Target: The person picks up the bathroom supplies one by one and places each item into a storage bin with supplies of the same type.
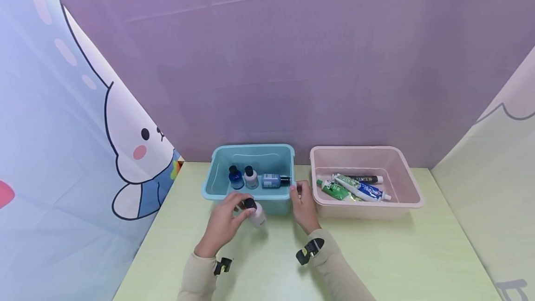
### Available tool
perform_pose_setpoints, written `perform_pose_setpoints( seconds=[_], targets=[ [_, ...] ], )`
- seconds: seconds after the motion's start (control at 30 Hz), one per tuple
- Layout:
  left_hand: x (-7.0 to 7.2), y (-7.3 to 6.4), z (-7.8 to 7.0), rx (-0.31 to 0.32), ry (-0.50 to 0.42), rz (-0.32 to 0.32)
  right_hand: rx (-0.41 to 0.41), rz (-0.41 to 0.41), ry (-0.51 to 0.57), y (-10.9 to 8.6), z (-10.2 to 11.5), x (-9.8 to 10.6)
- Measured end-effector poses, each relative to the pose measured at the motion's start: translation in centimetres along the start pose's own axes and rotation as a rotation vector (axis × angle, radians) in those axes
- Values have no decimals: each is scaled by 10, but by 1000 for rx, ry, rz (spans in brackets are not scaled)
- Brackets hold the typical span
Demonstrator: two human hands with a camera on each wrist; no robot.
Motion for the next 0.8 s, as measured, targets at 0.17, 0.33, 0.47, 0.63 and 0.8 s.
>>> perform_pose_setpoints(
  seconds=[0.17, 0.33, 0.47, 0.63, 0.8],
  targets=[
    [7, 3, 1, -13, -27, -8, 35, -30, -6, 0, 0, 0],
    [15, 7, 1, -29, -48, -24, 50, -43, -3, 0, 0, 0],
    [19, 10, 3, -56, -27, -38, 43, -40, 6, 0, -1, 0],
    [26, 11, 5, -68, -13, -52, 37, -32, 7, 0, 0, 0],
    [32, 14, 5, -67, -5, -64, 27, -23, 3, 1, -1, 0]
  ],
)
Point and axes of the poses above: each hand's wrist, its own y-axis towards the middle knuckle, its own x-axis out of the back of the hand, z = x × y, the point moved 4 cm from there along y, towards the middle knuckle, and after that the axes turned 12 degrees about -x, right-handed, at the moved point
